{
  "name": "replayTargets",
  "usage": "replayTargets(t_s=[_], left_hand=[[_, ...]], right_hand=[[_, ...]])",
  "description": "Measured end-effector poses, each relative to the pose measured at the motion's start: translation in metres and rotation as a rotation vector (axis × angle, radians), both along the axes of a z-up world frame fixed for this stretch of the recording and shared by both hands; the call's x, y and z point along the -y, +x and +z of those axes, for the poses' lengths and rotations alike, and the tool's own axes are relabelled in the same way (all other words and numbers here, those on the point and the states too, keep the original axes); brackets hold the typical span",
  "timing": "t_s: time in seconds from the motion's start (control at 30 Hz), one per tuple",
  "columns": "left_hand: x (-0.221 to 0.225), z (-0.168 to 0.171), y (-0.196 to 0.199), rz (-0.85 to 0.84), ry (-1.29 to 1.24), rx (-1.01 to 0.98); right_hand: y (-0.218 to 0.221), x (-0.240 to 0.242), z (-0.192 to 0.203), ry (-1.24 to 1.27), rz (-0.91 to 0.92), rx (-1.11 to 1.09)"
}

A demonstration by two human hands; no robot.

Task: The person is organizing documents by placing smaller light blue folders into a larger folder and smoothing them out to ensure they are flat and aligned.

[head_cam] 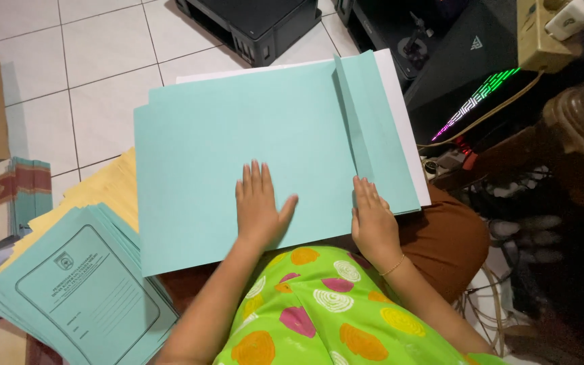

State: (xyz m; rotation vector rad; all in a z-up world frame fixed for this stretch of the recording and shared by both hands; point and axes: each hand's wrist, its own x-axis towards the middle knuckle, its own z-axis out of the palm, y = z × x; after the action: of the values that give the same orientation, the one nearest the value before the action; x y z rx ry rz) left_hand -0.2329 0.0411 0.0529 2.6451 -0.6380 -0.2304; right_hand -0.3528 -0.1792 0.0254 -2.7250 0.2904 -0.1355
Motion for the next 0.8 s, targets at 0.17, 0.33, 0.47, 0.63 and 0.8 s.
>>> replayTargets(t_s=[0.17,0.33,0.47,0.63,0.8], left_hand=[[-0.021,-0.015,-0.017,-0.045,-0.001,0.041],[-0.022,-0.026,-0.014,-0.048,0.023,0.069],[-0.021,-0.024,-0.013,-0.049,0.029,0.068],[-0.022,-0.022,-0.012,-0.043,0.049,0.037],[-0.021,-0.027,-0.014,-0.007,-0.025,0.084]], right_hand=[[0.008,-0.003,0.012,0.105,0.057,-0.088],[0.112,0.024,0.019,0.101,0.034,-0.201],[0.229,0.056,-0.004,-0.086,0.029,-0.143],[0.288,0.073,-0.018,-0.158,0.035,-0.091],[0.202,0.054,-0.002,-0.150,0.105,-0.091]])
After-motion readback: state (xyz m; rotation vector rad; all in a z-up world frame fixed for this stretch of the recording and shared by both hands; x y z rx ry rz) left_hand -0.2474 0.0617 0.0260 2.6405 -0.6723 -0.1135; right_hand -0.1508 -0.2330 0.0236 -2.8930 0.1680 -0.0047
